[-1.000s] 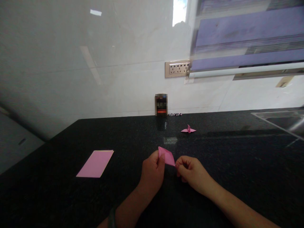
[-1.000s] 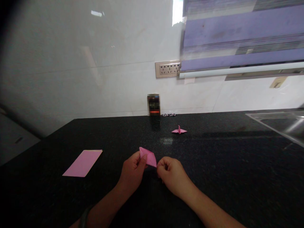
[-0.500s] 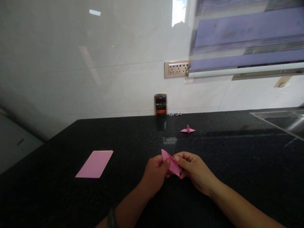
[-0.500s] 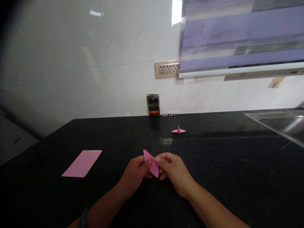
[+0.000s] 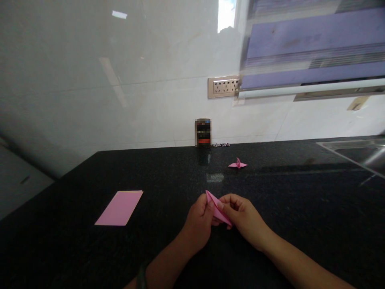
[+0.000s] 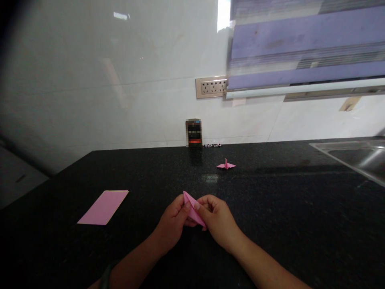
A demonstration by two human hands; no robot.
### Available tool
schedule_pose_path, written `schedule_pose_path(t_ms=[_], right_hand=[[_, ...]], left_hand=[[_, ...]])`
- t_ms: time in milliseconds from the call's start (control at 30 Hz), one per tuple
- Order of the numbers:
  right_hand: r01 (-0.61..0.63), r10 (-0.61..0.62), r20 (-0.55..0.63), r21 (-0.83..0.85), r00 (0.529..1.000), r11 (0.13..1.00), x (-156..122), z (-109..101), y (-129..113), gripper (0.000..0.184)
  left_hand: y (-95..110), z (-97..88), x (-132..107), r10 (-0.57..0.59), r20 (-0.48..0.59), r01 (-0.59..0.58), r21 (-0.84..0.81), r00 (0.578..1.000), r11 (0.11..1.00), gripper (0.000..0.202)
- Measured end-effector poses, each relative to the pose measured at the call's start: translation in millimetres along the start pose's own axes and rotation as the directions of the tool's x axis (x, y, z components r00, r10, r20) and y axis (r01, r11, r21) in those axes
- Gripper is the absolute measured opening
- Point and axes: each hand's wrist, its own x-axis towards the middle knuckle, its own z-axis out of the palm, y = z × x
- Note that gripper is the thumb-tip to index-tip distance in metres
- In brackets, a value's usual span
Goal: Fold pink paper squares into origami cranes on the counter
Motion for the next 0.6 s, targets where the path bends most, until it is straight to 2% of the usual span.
schedule_pose_path(t_ms=[200, 433, 500, 600], right_hand=[[0.02, -0.021, -0.017, -0.054, 1.0, 0.998, 2.0, -5.7, 0.3, 0.022], [-0.024, 0.029, 0.053, -0.087, 0.998, 0.996, -0.4, -10.7, -5.4, 0.019], [-0.007, 0.017, 0.077, -0.13, 0.997, 0.992, -0.9, -11.6, -7.6, 0.02], [0.065, -0.053, 0.067, -0.176, 0.996, 0.982, -0.7, -13.3, -10.4, 0.022]], left_hand=[[-2.9, -0.6, -0.1, 0.008, 0.019, -0.01, 0.12, 1.0, 0.993, 0.022], [10.3, -9.2, 1.5, 0.191, -0.068, -0.152, 0.375, 0.979, 0.915, 0.022], [12.6, -11.2, 1.6, 0.132, -0.026, -0.116, 0.327, 0.991, 0.938, 0.024], [12.4, -10.8, 2.4, -0.042, 0.031, 0.037, 0.148, 0.999, 0.988, 0.025]])
